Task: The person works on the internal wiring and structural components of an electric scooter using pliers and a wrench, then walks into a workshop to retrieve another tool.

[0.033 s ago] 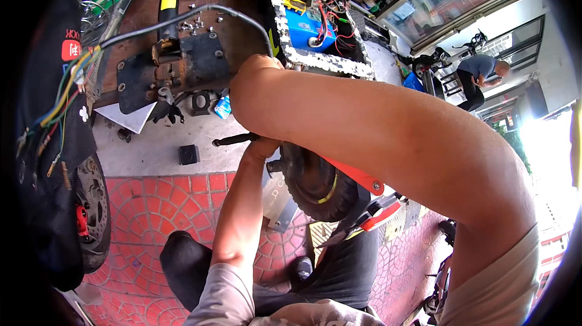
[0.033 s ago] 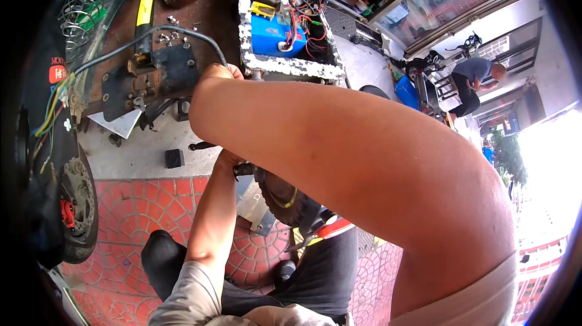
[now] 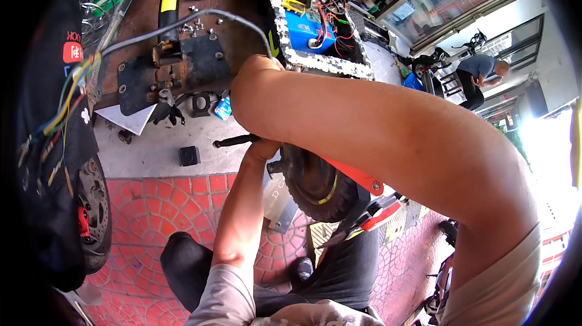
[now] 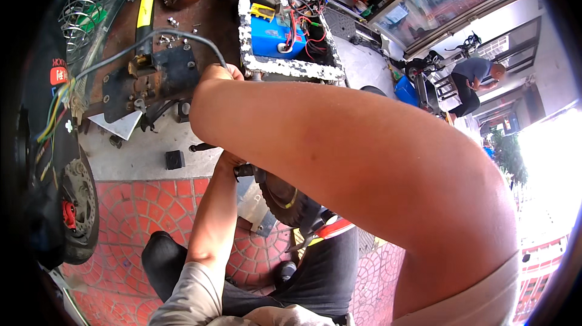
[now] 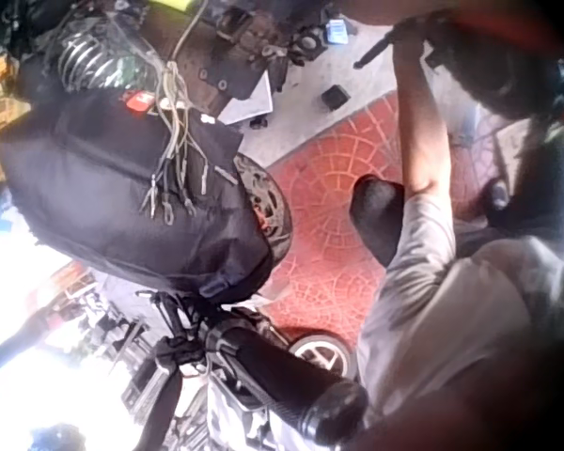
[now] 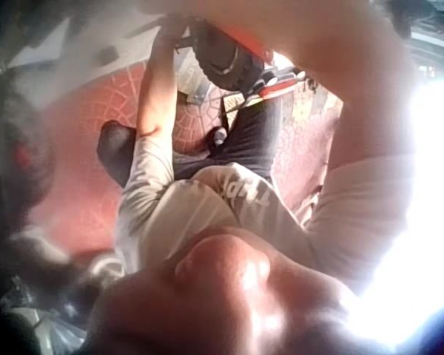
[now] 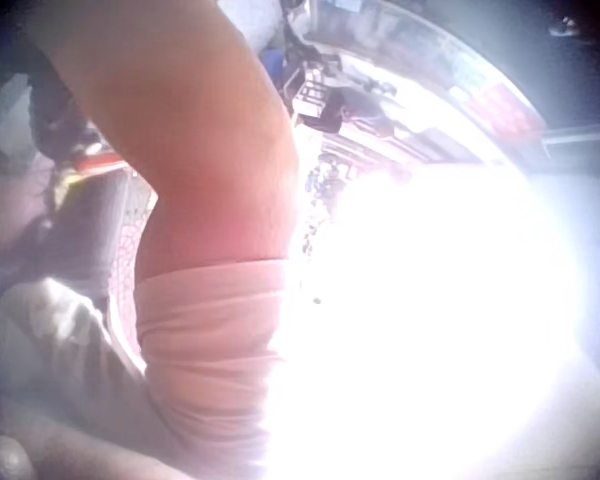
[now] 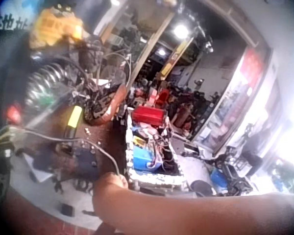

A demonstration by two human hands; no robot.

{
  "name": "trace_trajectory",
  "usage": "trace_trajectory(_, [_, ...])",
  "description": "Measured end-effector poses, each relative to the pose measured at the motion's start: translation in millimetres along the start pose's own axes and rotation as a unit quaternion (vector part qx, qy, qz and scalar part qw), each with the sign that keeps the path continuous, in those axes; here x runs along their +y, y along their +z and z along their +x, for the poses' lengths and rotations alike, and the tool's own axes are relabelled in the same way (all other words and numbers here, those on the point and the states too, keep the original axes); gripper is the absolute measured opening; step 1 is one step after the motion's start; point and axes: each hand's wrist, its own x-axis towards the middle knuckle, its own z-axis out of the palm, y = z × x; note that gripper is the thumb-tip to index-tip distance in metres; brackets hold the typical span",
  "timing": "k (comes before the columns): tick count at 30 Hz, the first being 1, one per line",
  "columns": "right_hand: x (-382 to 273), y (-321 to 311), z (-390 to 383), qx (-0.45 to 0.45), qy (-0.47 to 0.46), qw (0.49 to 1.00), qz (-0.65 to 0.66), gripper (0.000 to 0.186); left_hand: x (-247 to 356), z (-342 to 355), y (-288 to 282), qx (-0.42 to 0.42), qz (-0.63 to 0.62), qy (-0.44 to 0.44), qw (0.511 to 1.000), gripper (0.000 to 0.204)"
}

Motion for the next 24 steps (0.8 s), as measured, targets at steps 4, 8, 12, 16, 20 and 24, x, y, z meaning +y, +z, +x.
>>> trace_trajectory(4, [2,-42,-30,-0.03,-0.009,0.986,-0.163,0.04,-7,2,3,0.013,-0.06,0.017,0.998,0.038])
trace_trajectory(8, [6,-44,-32,-0.004,0.0,0.984,-0.177,0.034,-14,8,14,0.019,-0.17,0.049,0.984,0.039])
trace_trajectory(12, [-7,-10,-2,0.002,0.096,0.965,-0.245,0.021,-18,15,29,-0.003,-0.29,0.075,0.954,0.039])
trace_trajectory(16, [-13,-23,-21,-0.015,0.046,0.947,-0.318,0.014,-19,7,30,-0.035,-0.377,0.088,0.921,0.039])
trace_trajectory(20, [-4,-68,-71,0.007,0.093,0.939,-0.332,0.027,-16,-6,25,-0.08,-0.433,0.107,0.891,0.039])
trace_trajectory(24, [23,-86,-135,0.165,0.056,0.966,-0.19,0.027,-7,-12,48,-0.186,-0.314,0.187,0.912,0.038])
